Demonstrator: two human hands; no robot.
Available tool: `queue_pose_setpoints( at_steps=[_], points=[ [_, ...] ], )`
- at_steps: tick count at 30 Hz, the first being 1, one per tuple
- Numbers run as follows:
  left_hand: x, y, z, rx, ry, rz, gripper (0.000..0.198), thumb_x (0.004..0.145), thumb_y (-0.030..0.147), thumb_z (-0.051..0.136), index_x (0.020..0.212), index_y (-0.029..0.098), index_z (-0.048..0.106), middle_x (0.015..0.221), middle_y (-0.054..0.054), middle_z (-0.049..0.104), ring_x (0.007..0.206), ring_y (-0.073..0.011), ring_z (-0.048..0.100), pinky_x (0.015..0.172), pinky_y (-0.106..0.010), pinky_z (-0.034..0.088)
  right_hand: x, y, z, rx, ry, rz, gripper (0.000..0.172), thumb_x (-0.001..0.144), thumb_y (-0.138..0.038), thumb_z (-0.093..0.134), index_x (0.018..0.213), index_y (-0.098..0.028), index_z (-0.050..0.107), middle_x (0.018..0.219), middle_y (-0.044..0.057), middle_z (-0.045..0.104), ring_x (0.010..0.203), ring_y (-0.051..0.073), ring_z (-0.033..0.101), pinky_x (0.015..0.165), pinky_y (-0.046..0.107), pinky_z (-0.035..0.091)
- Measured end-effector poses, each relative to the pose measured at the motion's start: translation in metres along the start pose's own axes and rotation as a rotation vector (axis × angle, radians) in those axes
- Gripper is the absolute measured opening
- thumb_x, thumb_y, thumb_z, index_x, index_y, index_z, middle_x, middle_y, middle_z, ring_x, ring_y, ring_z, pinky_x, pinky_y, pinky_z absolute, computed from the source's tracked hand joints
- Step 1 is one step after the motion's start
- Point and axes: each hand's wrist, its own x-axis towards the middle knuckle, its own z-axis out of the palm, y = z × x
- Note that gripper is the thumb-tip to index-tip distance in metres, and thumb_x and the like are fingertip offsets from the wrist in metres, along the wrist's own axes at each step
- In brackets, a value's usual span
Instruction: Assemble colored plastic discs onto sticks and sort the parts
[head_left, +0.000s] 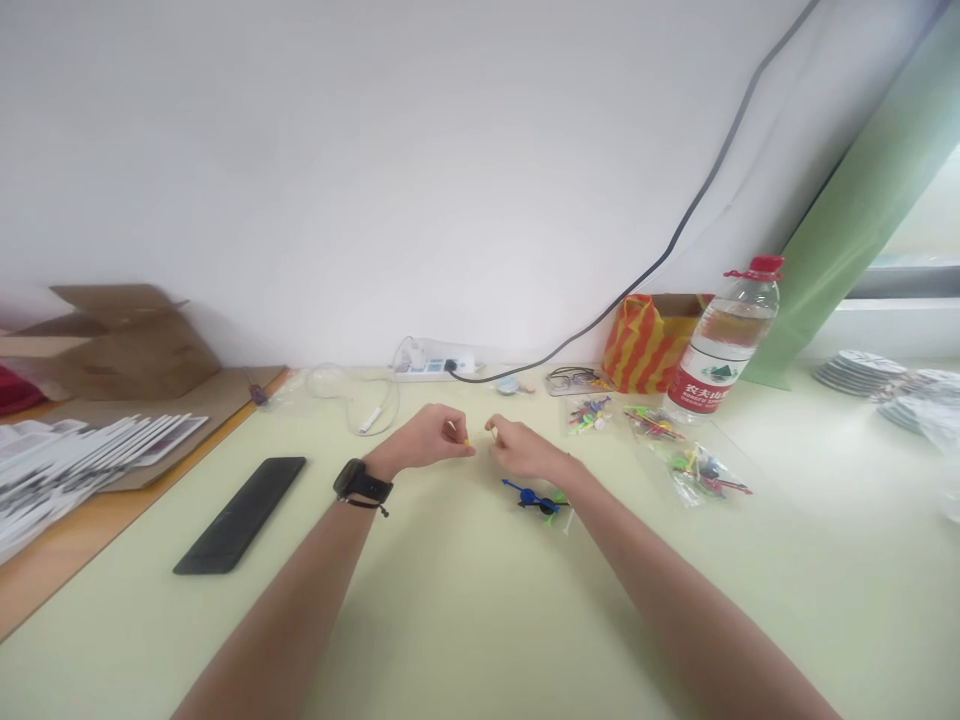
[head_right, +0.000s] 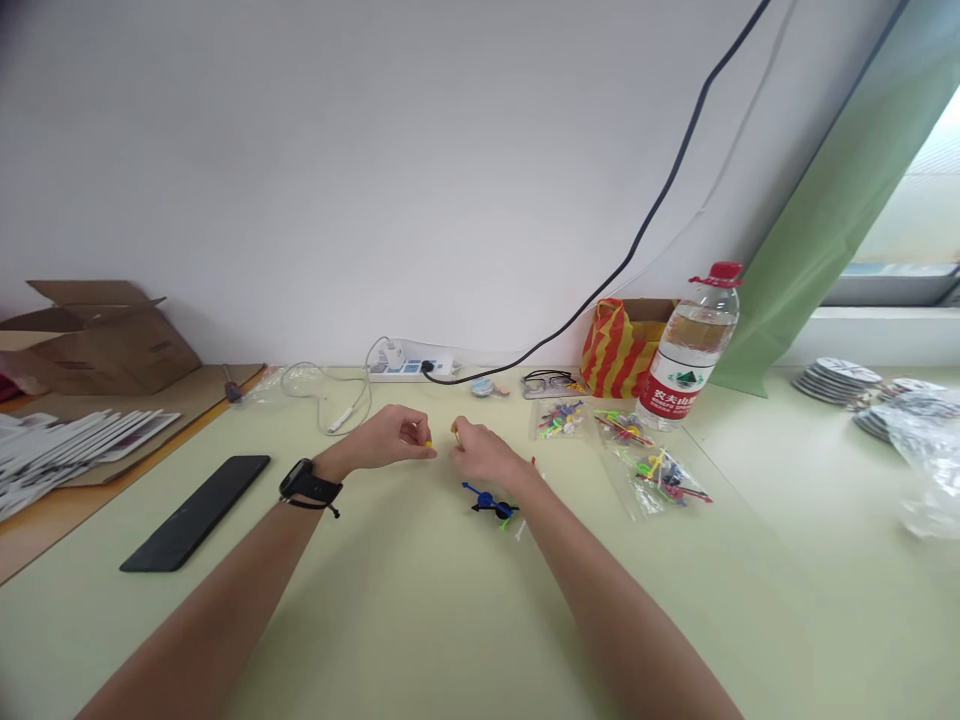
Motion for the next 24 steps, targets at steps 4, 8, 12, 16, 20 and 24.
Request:
queue_pose_setpoints(
  at_steps=[4, 8, 12, 16, 20, 24],
  points=[
    [0.001, -0.022, -0.003, 0.152, 0.010, 0.007, 0.019, 0.073, 0.036, 0.078, 0.083, 0.021, 0.073, 0.092, -0.005, 0.077, 0.089, -0.0229, 0.071, 0.079, -0.032, 0.054, -0.009, 0.004, -0.020, -0.192, -0.089, 0.069, 0.031, 0.080, -0.025, 0.064, 0.111, -0.018, 0.062, 0.115, 0.017, 0.068, 0.098, 0.030, 0.064, 0.072, 0.033, 0.043],
    [0.000, -0.034, -0.006, 0.209, 0.034, -0.013, 0.021, 0.076, 0.038, 0.075, 0.088, 0.021, 0.076, 0.096, -0.006, 0.077, 0.094, -0.0248, 0.071, 0.082, -0.034, 0.054, -0.015, 0.003, -0.037, -0.263, -0.371, 0.099, 0.019, 0.066, -0.033, 0.080, 0.074, -0.020, 0.069, 0.080, 0.007, 0.073, 0.068, 0.024, 0.066, 0.059, 0.031, 0.042],
    [0.000, -0.032, -0.011, 0.225, 0.055, -0.029, 0.031, 0.075, 0.043, 0.078, 0.097, 0.023, 0.076, 0.104, -0.006, 0.077, 0.100, -0.0266, 0.070, 0.083, -0.035, 0.055, -0.017, -0.001, -0.045, -0.243, -0.498, 0.057, 0.013, 0.062, -0.023, 0.079, 0.069, -0.020, 0.068, 0.069, 0.002, 0.072, 0.060, 0.019, 0.063, 0.052, 0.027, 0.039],
    [-0.002, -0.001, -0.014, 0.105, 0.128, 0.011, 0.033, 0.084, 0.049, 0.072, 0.103, 0.023, 0.075, 0.114, -0.006, 0.075, 0.102, -0.0243, 0.070, 0.087, -0.035, 0.058, -0.016, -0.006, -0.052, -0.127, -0.347, -0.004, 0.012, 0.074, -0.020, 0.066, 0.086, -0.020, 0.065, 0.087, 0.004, 0.076, 0.071, 0.017, 0.066, 0.056, 0.024, 0.044],
    [-0.005, 0.037, -0.011, -0.150, 0.048, 0.162, 0.035, 0.088, 0.046, 0.072, 0.113, 0.022, 0.072, 0.119, -0.008, 0.073, 0.105, -0.0229, 0.072, 0.094, -0.035, 0.058, -0.010, -0.007, -0.049, 0.380, -0.164, -0.063, 0.010, 0.081, -0.019, 0.059, 0.091, -0.021, 0.059, 0.081, 0.003, 0.074, 0.066, 0.014, 0.065, 0.065, 0.025, 0.052],
    [-0.002, 0.048, 0.000, -0.217, 0.081, 0.208, 0.034, 0.087, 0.041, 0.074, 0.113, 0.020, 0.071, 0.110, -0.009, 0.076, 0.099, -0.0236, 0.075, 0.092, -0.037, 0.060, -0.003, -0.005, -0.036, 0.683, -0.055, -0.061, 0.007, 0.079, -0.020, 0.059, 0.085, -0.020, 0.057, 0.070, 0.001, 0.069, 0.066, 0.015, 0.066, 0.070, 0.029, 0.055]
  ],
)
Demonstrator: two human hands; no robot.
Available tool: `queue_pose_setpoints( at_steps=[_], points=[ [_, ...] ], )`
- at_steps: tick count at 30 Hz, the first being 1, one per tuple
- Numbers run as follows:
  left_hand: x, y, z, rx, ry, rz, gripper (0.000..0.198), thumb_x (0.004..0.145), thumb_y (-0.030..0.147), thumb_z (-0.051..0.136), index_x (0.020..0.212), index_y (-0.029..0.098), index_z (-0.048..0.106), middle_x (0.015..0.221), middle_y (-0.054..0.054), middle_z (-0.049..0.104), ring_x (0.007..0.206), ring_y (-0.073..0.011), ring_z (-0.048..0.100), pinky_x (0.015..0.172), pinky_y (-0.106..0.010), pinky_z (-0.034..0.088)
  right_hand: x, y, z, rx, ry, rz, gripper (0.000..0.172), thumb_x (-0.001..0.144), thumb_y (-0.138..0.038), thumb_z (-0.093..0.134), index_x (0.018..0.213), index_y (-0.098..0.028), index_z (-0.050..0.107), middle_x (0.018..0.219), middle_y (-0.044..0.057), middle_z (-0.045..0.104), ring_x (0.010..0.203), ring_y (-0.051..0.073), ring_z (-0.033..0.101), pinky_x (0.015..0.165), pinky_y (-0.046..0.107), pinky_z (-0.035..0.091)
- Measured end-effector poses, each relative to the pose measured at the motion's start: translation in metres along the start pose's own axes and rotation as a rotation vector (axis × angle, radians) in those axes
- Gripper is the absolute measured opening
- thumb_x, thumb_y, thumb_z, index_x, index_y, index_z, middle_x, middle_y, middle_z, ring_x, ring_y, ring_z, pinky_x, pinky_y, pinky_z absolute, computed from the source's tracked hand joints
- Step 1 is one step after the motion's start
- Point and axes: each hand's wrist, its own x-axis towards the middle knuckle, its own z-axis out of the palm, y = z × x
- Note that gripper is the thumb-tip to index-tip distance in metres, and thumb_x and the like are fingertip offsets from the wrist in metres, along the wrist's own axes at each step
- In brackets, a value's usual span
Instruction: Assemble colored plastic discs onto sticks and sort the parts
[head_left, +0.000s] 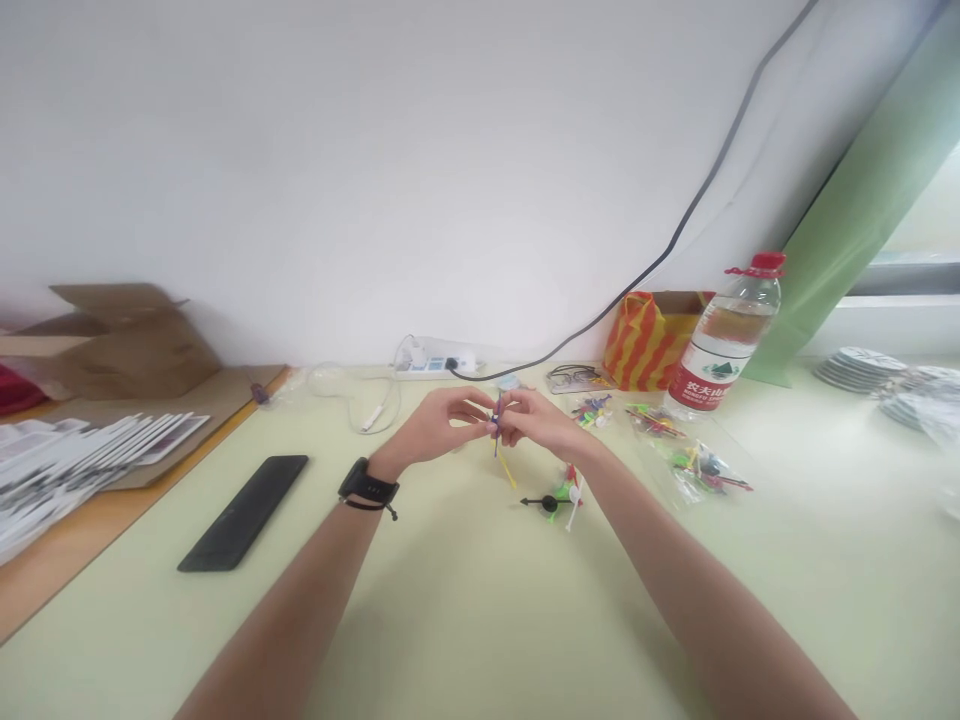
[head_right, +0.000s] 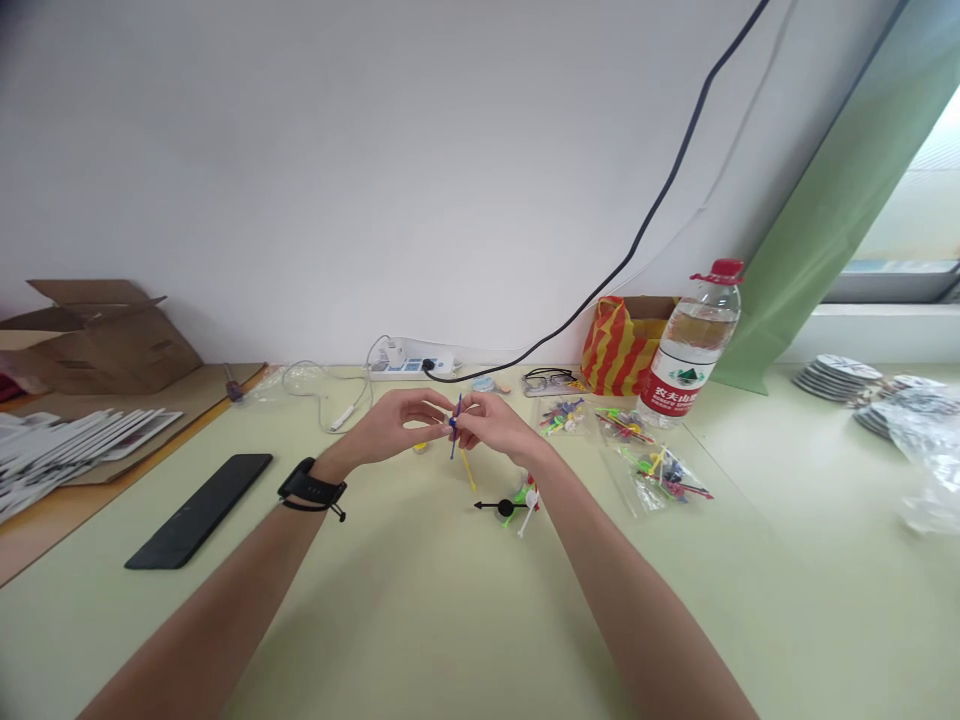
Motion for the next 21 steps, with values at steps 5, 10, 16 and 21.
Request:
queue_pose_setpoints(
  at_steps=[5, 10, 16, 21],
  points=[
    [0.001, -0.014, 0.010, 0.100, 0.060, 0.046, 0.015, 0.088, 0.031, 0.069, 0.096, 0.019, 0.071, 0.093, -0.005, 0.076, 0.086, -0.0185, 0.073, 0.088, -0.033, 0.059, 0.005, 0.010, 0.012, -0.250, 0.081, 0.026, 0.013, 0.088, -0.026, 0.046, 0.096, -0.022, 0.054, 0.076, 0.000, 0.066, 0.070, 0.014, 0.063, 0.064, 0.025, 0.048],
    [-0.002, -0.029, 0.014, 0.264, 0.060, -0.026, 0.008, 0.080, 0.025, 0.070, 0.086, 0.020, 0.068, 0.082, -0.002, 0.073, 0.075, -0.0173, 0.069, 0.071, -0.028, 0.056, 0.006, 0.024, 0.007, -0.539, 0.085, 0.109, 0.022, 0.087, -0.023, 0.053, 0.107, -0.019, 0.062, 0.093, 0.005, 0.070, 0.080, 0.018, 0.062, 0.066, 0.026, 0.043],
    [-0.005, -0.047, 0.013, 0.455, -0.053, -0.112, 0.013, 0.078, 0.030, 0.070, 0.086, 0.024, 0.078, 0.093, -0.003, 0.078, 0.087, -0.0236, 0.070, 0.080, -0.034, 0.053, -0.008, 0.010, -0.019, -0.785, -0.088, 0.196, 0.008, 0.077, -0.025, 0.071, 0.082, -0.020, 0.071, 0.086, 0.006, 0.073, 0.078, 0.021, 0.062, 0.063, 0.027, 0.039],
    [-0.007, -0.056, 0.005, 0.535, 0.014, -0.170, 0.019, 0.075, 0.039, 0.075, 0.088, 0.025, 0.077, 0.098, -0.005, 0.077, 0.100, -0.0295, 0.067, 0.088, -0.040, 0.051, -0.024, -0.015, -0.028, -0.863, -0.517, 0.338, 0.031, 0.057, -0.041, 0.090, 0.078, -0.023, 0.075, 0.087, 0.001, 0.076, 0.069, 0.017, 0.064, 0.056, 0.025, 0.041]
  ],
)
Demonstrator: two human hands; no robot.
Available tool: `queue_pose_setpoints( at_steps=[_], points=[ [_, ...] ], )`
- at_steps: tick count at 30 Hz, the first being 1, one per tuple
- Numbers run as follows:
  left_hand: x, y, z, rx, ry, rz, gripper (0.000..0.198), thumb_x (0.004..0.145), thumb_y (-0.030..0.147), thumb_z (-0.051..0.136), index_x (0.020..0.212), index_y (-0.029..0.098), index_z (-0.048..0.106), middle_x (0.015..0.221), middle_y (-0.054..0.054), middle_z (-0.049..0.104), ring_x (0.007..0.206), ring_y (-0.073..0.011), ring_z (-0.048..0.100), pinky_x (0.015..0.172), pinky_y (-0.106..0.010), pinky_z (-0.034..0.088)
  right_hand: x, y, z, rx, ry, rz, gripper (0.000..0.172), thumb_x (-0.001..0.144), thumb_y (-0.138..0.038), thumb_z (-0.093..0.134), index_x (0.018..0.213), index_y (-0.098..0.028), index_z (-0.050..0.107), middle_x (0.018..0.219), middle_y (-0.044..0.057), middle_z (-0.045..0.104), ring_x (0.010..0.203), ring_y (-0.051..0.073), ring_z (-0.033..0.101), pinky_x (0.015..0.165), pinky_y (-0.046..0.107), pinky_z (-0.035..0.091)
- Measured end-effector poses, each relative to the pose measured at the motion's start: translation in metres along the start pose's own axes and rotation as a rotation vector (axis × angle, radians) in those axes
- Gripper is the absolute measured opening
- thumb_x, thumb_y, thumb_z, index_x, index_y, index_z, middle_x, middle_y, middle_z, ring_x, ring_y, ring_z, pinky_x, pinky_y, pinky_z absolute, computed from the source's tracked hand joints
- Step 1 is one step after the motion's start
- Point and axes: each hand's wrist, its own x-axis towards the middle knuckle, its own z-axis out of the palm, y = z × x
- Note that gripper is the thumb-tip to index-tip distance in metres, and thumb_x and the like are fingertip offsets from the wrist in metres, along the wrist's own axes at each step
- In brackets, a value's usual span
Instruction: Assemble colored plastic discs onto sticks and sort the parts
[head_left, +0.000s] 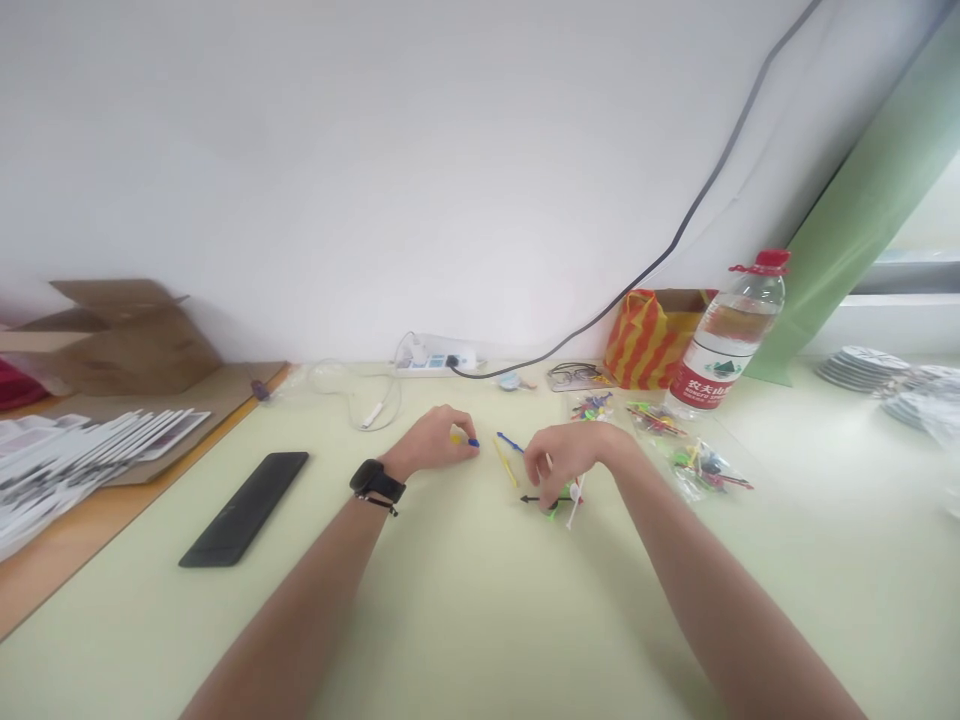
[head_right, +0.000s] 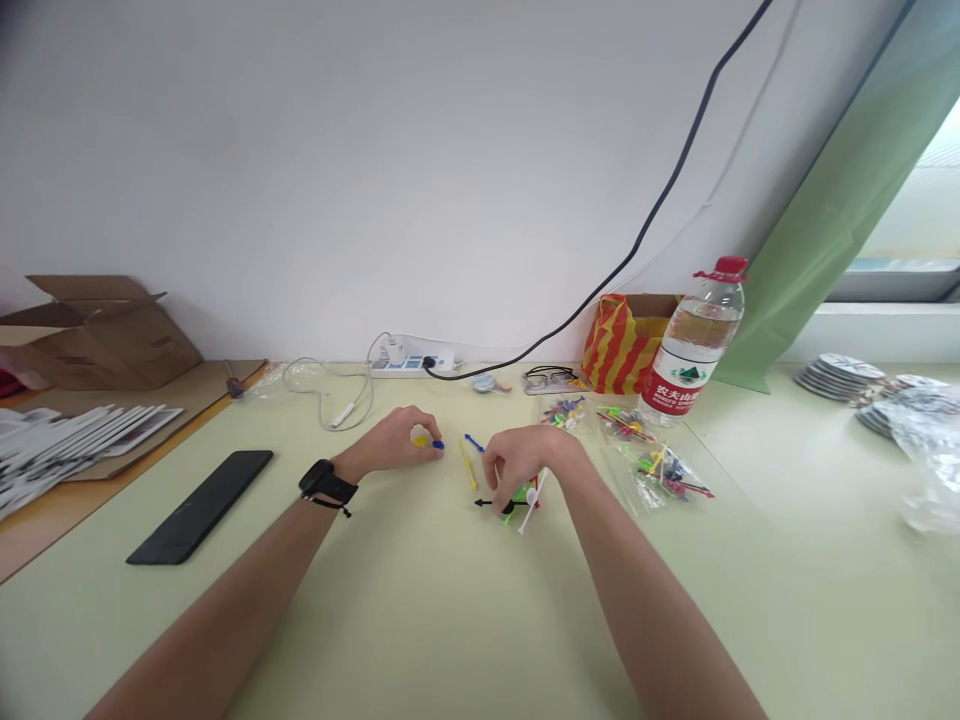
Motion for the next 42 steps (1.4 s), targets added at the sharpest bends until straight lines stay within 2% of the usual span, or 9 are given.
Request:
queue_pose_setpoints(
  at_steps=[3, 9, 13, 17, 19, 23, 32, 37, 42],
  points=[
    [0.000, -0.005, 0.004, -0.031, 0.000, 0.023, 0.023, 0.077, 0.039, 0.074, 0.095, 0.026, 0.077, 0.099, -0.004, 0.077, 0.102, -0.0286, 0.067, 0.095, -0.041, 0.050, -0.001, -0.004, 0.001, -0.026, -0.095, 0.033, 0.030, 0.053, -0.036, 0.091, 0.073, -0.022, 0.073, 0.080, -0.001, 0.074, 0.067, 0.017, 0.064, 0.056, 0.025, 0.041],
    [0.001, -0.012, 0.009, 0.001, 0.034, 0.006, 0.031, 0.080, 0.046, 0.074, 0.104, 0.027, 0.078, 0.107, -0.007, 0.075, 0.111, -0.0306, 0.065, 0.099, -0.041, 0.050, 0.003, -0.001, 0.002, 0.019, 0.046, -0.061, 0.007, 0.074, -0.025, 0.073, 0.076, -0.022, 0.067, 0.077, -0.001, 0.073, 0.066, 0.016, 0.063, 0.055, 0.024, 0.041],
    [0.001, -0.002, -0.008, -0.114, 0.070, 0.025, 0.035, 0.086, 0.052, 0.069, 0.105, 0.024, 0.076, 0.112, -0.007, 0.075, 0.105, -0.0267, 0.068, 0.091, -0.038, 0.055, 0.012, -0.001, 0.003, 0.297, 0.246, -0.171, 0.009, 0.086, -0.028, 0.064, 0.084, -0.021, 0.059, 0.077, 0.000, 0.070, 0.062, 0.014, 0.061, 0.055, 0.023, 0.043],
    [0.000, 0.026, -0.026, -0.372, 0.013, 0.133, 0.035, 0.089, 0.049, 0.068, 0.110, 0.021, 0.072, 0.111, -0.007, 0.076, 0.094, -0.0208, 0.072, 0.090, -0.035, 0.059, 0.028, -0.012, 0.010, 0.704, 0.497, -0.239, 0.013, 0.091, -0.031, 0.062, 0.088, -0.021, 0.055, 0.075, 0.000, 0.067, 0.063, 0.012, 0.061, 0.062, 0.024, 0.050],
    [-0.001, 0.038, -0.029, -0.427, -0.004, 0.167, 0.036, 0.088, 0.047, 0.071, 0.112, 0.020, 0.072, 0.111, -0.008, 0.076, 0.095, -0.0213, 0.073, 0.092, -0.036, 0.059, 0.033, -0.020, 0.012, 0.872, 0.508, -0.241, 0.013, 0.088, -0.028, 0.064, 0.087, -0.021, 0.054, 0.074, 0.000, 0.067, 0.065, 0.013, 0.064, 0.068, 0.026, 0.053],
    [-0.003, 0.044, -0.029, -0.426, 0.028, 0.163, 0.024, 0.089, 0.041, 0.070, 0.095, 0.018, 0.074, 0.095, -0.007, 0.077, 0.087, -0.0206, 0.074, 0.088, -0.035, 0.060, 0.034, -0.030, 0.017, 1.010, 0.455, -0.280, 0.013, 0.080, -0.018, 0.066, 0.085, -0.021, 0.054, 0.077, 0.001, 0.068, 0.074, 0.014, 0.067, 0.075, 0.027, 0.055],
    [-0.006, 0.037, -0.035, -0.413, -0.121, 0.144, 0.022, 0.084, 0.040, 0.073, 0.088, 0.018, 0.075, 0.085, -0.005, 0.077, 0.079, -0.0191, 0.072, 0.075, -0.029, 0.057, 0.049, -0.026, 0.030, 0.947, 0.395, -0.287, 0.015, 0.077, -0.022, 0.061, 0.090, -0.022, 0.054, 0.070, -0.005, 0.059, 0.062, 0.011, 0.052, 0.062, 0.023, 0.044],
    [-0.007, 0.033, -0.031, -0.361, -0.188, 0.081, 0.021, 0.078, 0.040, 0.077, 0.077, 0.019, 0.073, 0.078, -0.004, 0.074, 0.073, -0.0195, 0.070, 0.067, -0.029, 0.054, 0.050, -0.020, 0.031, 0.497, 0.533, -0.109, 0.023, 0.089, -0.023, 0.047, 0.109, -0.022, 0.058, 0.083, -0.001, 0.063, 0.069, 0.013, 0.055, 0.060, 0.022, 0.040],
    [-0.007, 0.018, -0.026, -0.200, -0.341, 0.043, 0.018, 0.065, 0.036, 0.083, 0.077, 0.024, 0.078, 0.077, -0.002, 0.075, 0.075, -0.0223, 0.069, 0.062, -0.029, 0.050, 0.042, -0.005, 0.023, 0.197, 0.487, -0.048, 0.030, 0.086, -0.023, 0.059, 0.115, -0.020, 0.064, 0.107, 0.007, 0.071, 0.087, 0.018, 0.064, 0.070, 0.026, 0.046]
  ],
)
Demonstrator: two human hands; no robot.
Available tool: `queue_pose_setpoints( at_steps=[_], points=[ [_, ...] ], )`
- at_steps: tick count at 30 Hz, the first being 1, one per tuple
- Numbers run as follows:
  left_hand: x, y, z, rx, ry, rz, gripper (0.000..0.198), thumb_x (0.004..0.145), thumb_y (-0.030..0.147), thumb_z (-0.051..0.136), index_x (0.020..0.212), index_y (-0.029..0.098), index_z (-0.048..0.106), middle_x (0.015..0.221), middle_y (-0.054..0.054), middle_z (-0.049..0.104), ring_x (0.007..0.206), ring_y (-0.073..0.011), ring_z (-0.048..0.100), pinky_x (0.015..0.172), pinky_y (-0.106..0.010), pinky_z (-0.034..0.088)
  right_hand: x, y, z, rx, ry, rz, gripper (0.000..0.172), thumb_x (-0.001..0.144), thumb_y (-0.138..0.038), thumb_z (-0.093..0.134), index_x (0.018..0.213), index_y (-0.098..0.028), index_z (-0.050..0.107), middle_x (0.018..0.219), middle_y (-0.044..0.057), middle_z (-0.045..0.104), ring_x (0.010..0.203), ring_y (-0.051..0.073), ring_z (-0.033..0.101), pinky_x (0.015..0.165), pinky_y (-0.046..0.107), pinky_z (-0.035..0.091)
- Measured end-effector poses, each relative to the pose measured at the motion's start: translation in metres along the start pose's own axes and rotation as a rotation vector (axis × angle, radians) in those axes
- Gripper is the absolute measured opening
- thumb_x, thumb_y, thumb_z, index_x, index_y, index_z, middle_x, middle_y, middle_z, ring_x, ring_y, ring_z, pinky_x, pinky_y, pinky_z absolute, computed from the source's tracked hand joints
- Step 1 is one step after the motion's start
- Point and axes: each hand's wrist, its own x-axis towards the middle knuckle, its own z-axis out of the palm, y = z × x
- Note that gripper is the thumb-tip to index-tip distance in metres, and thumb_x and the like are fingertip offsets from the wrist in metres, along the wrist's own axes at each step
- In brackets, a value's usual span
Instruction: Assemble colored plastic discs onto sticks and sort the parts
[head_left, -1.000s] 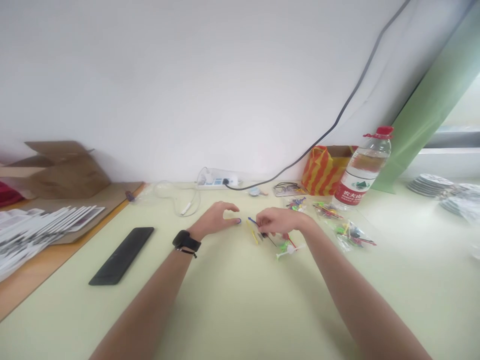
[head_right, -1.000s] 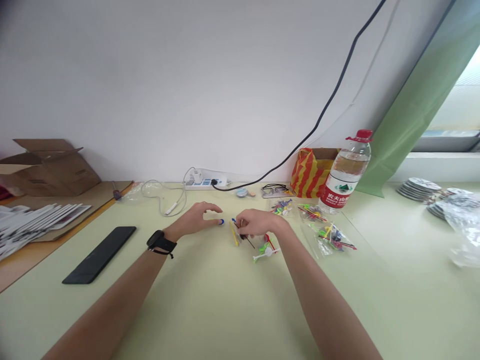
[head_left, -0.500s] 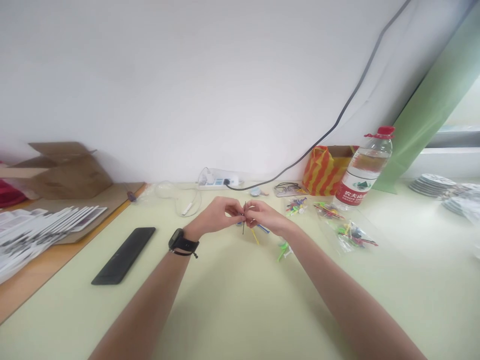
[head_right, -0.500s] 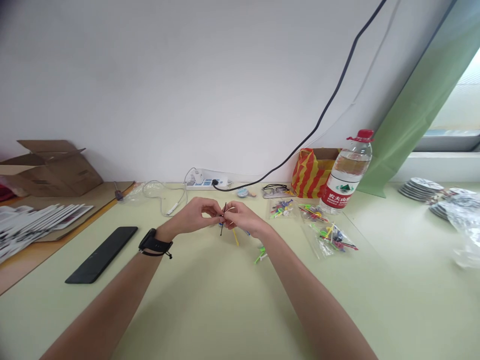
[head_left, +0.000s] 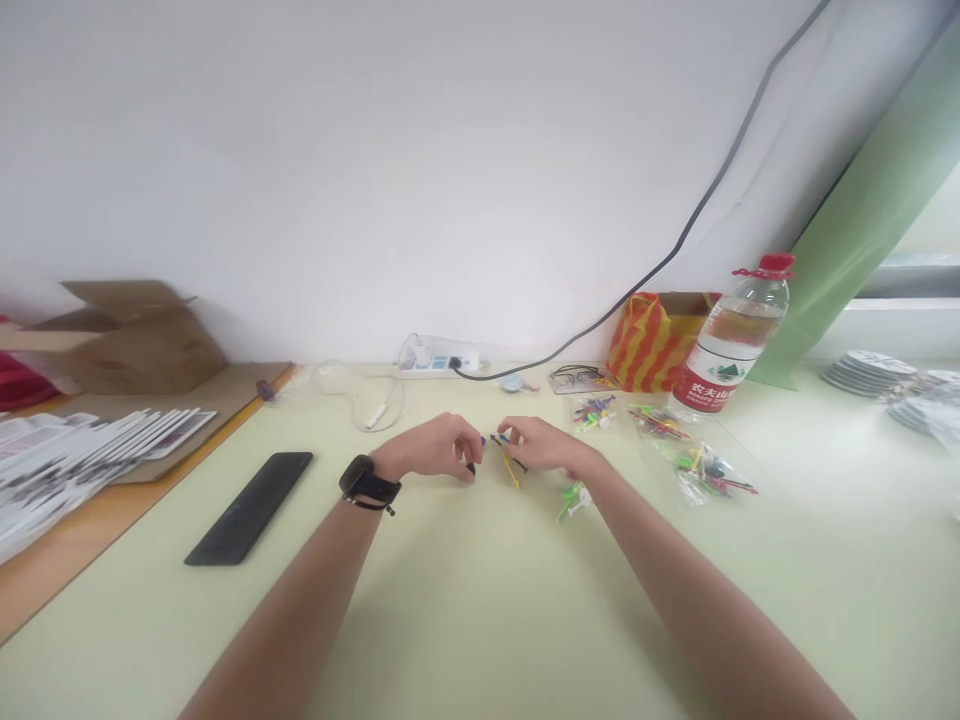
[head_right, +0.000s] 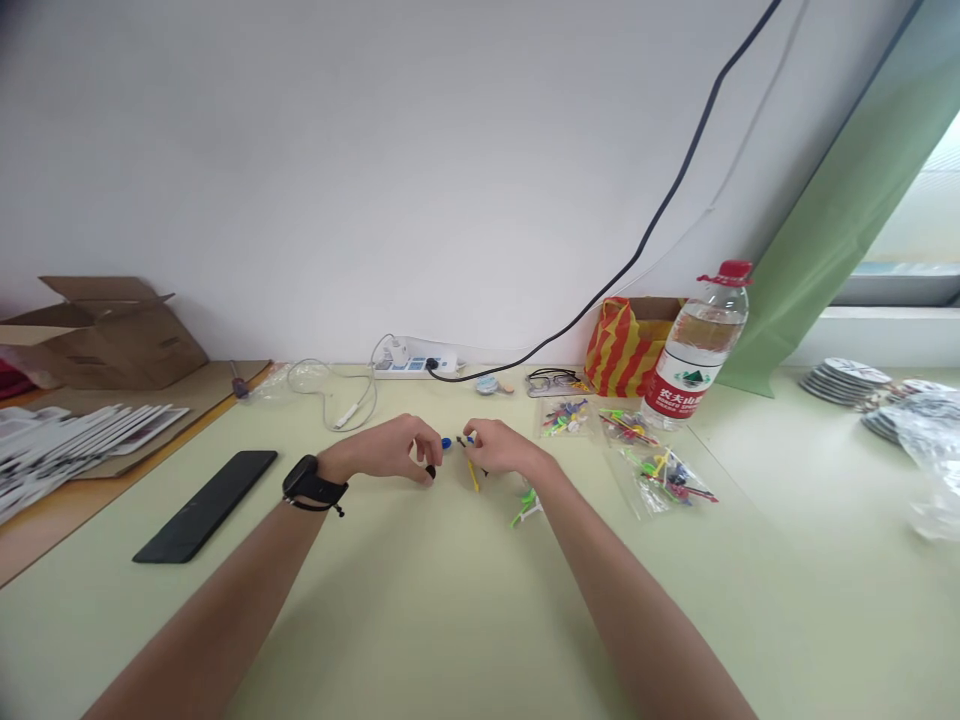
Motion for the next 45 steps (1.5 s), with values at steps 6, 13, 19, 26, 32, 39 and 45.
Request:
queue_pose_setpoints(
  at_steps=[6, 13, 19, 26, 32, 39, 45],
  points=[
    [-0.003, -0.022, -0.009, 0.142, 0.007, -0.084, 0.017, 0.060, 0.038, 0.085, 0.072, 0.027, 0.081, 0.072, -0.002, 0.071, 0.068, -0.0214, 0.063, 0.057, -0.030, 0.043, -0.023, 0.016, -0.050, -0.191, -0.096, 0.076, 0.012, 0.079, -0.023, 0.069, 0.090, -0.021, 0.073, 0.101, 0.007, 0.072, 0.087, 0.021, 0.064, 0.068, 0.027, 0.044],
    [-0.006, -0.041, -0.013, 0.151, 0.162, -0.063, 0.046, 0.062, 0.050, 0.086, 0.103, 0.030, 0.078, 0.110, -0.004, 0.073, 0.094, -0.0249, 0.064, 0.078, -0.031, 0.049, -0.036, 0.030, -0.067, -0.306, -0.324, 0.316, 0.023, 0.057, -0.036, 0.085, 0.059, -0.019, 0.068, 0.075, 0.005, 0.071, 0.071, 0.021, 0.064, 0.056, 0.027, 0.040],
    [-0.005, -0.053, -0.011, 0.123, 0.172, -0.094, 0.041, 0.070, 0.053, 0.081, 0.102, 0.028, 0.079, 0.108, -0.006, 0.075, 0.095, -0.0257, 0.066, 0.079, -0.032, 0.051, -0.028, 0.033, -0.063, -0.251, -0.238, 0.284, 0.016, 0.064, -0.026, 0.077, 0.063, -0.019, 0.062, 0.071, 0.005, 0.070, 0.064, 0.020, 0.063, 0.052, 0.027, 0.037],
    [0.005, -0.036, 0.006, 0.191, 0.178, 0.006, 0.047, 0.090, 0.062, 0.060, 0.125, 0.033, 0.072, 0.133, -0.004, 0.067, 0.123, -0.0286, 0.059, 0.103, -0.037, 0.047, -0.022, 0.031, -0.057, -0.078, -0.086, 0.177, 0.022, 0.076, -0.024, 0.073, 0.081, -0.021, 0.052, 0.083, 0.001, 0.071, 0.065, 0.014, 0.068, 0.053, 0.022, 0.043],
    [0.004, -0.036, 0.004, 0.275, 0.200, -0.004, 0.041, 0.092, 0.058, 0.059, 0.119, 0.032, 0.075, 0.136, -0.003, 0.065, 0.129, -0.0310, 0.055, 0.108, -0.041, 0.045, -0.011, 0.020, -0.036, 0.293, 0.073, 0.058, 0.037, 0.079, -0.025, 0.080, 0.094, -0.023, 0.047, 0.084, 0.000, 0.070, 0.065, 0.015, 0.072, 0.061, 0.024, 0.053],
    [0.004, -0.001, -0.002, 0.089, 0.375, 0.113, 0.042, 0.092, 0.051, 0.063, 0.127, 0.029, 0.067, 0.126, -0.005, 0.070, 0.110, -0.0247, 0.066, 0.091, -0.037, 0.056, -0.001, 0.001, -0.013, 0.713, 0.035, -0.102, 0.016, 0.088, -0.018, 0.065, 0.093, -0.022, 0.051, 0.079, 0.001, 0.071, 0.072, 0.017, 0.074, 0.076, 0.035, 0.061],
    [0.007, 0.031, 0.004, -0.025, 0.404, 0.265, 0.020, 0.094, 0.033, 0.062, 0.105, 0.023, 0.075, 0.102, -0.004, 0.077, 0.092, -0.0182, 0.071, 0.090, -0.032, 0.057, 0.001, -0.017, 0.000, 0.842, 0.058, -0.109, 0.014, 0.082, -0.016, 0.059, 0.092, -0.022, 0.051, 0.074, -0.001, 0.070, 0.069, 0.016, 0.070, 0.070, 0.030, 0.056]
  ],
)
